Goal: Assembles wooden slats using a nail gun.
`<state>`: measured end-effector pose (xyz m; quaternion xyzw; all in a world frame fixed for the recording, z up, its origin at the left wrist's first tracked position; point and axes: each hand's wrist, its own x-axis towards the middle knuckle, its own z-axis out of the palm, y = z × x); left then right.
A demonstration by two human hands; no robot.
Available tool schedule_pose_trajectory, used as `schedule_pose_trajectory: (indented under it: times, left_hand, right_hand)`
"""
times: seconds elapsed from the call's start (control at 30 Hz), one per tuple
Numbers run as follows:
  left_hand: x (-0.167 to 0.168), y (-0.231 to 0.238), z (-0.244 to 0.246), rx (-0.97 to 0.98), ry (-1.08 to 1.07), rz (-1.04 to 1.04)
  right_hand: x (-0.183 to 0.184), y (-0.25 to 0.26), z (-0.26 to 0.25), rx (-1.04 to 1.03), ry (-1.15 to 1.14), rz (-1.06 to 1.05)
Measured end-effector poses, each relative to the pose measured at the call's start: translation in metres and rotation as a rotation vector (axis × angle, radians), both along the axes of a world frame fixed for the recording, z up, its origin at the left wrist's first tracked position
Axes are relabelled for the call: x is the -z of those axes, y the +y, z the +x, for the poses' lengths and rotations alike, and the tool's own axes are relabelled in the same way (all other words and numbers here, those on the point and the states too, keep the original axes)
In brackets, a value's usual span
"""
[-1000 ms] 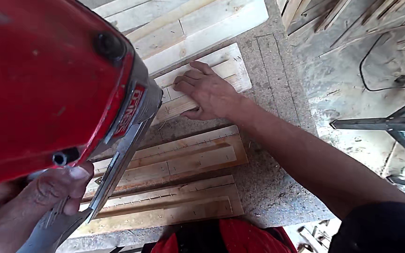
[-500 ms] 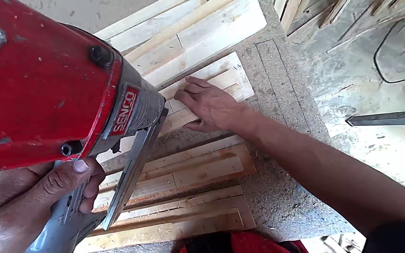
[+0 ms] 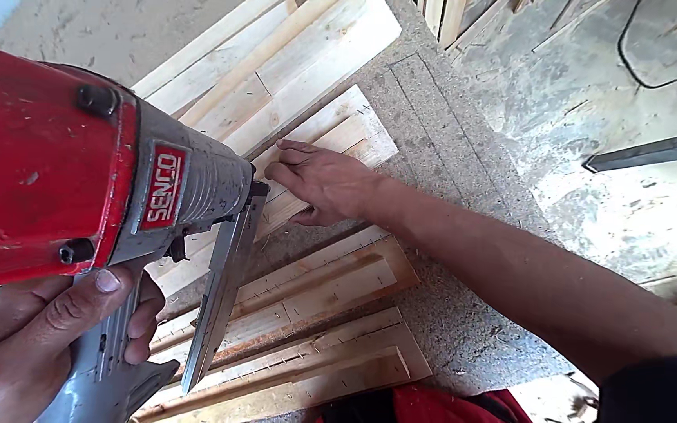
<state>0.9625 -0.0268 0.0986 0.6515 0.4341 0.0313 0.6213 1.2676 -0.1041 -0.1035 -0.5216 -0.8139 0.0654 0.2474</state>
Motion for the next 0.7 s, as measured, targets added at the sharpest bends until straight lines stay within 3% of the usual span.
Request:
schedule_pose_trajectory:
  times: [0.47, 0.7]
  left_hand:
    - [0.004, 0.005, 0.004, -0.038, 0.076, -0.084]
    - [0.032, 0.017, -0.008, -0.046, 0.078, -0.114]
  right_hand:
    - [-0.001, -0.001, 0.001, 0.017, -0.004, -0.005]
    - [-0.003, -0.004, 0.002, 0.069, -0.02, 0.002]
